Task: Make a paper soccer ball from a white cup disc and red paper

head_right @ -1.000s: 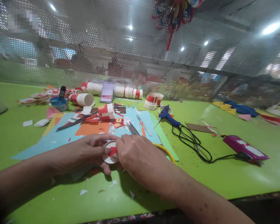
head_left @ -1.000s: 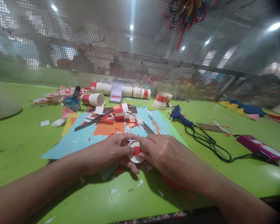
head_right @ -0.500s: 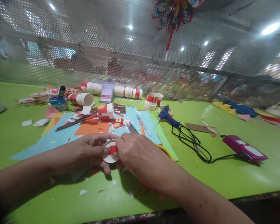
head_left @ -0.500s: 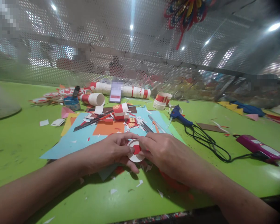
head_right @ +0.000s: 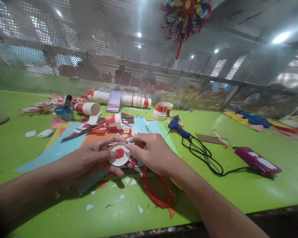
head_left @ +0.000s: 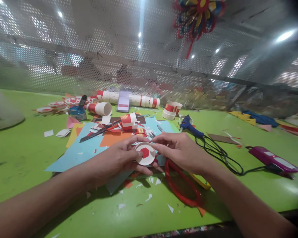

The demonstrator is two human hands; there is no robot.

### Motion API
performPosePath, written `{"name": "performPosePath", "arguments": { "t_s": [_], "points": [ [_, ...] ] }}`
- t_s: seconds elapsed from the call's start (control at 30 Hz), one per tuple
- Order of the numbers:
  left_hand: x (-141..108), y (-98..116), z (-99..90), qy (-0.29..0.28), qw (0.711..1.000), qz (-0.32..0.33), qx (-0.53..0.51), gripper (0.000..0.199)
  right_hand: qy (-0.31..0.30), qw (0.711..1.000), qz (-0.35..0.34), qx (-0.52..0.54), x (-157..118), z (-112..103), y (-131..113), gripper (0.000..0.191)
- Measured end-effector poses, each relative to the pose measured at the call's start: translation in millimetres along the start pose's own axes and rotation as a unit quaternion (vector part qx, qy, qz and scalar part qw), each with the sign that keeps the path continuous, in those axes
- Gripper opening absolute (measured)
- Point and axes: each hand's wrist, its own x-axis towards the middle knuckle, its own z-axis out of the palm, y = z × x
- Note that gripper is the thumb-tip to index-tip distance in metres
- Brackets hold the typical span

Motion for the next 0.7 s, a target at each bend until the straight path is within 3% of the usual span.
{"name": "performPosePath", "arguments": {
  "t_s": [0.17,0.37,0.53,0.7],
  "points": [
    [0.2,1.1,3.4,0.027,0.999,0.026,-0.025,0.028,-0.009,0.996,0.046,0.07,1.7,12.8,0.5,0.028],
    [-0.4,1.7,11.0,0.054,0.998,0.018,-0.041,0.027,0.037,0.992,0.064,0.105,2.1,24.7,-2.0,0.025],
    [-1.7,0.3,9.4,0.026,0.999,0.008,-0.032,0.026,0.05,0.994,0.07,0.073,1.8,23.3,-5.0,0.02],
    [-1.0,-2.0,4.7,0.033,0.999,0.011,0.008,0.022,0.01,0.997,0.063,0.05,3.3,17.4,-3.7,0.023]
  ]
}}
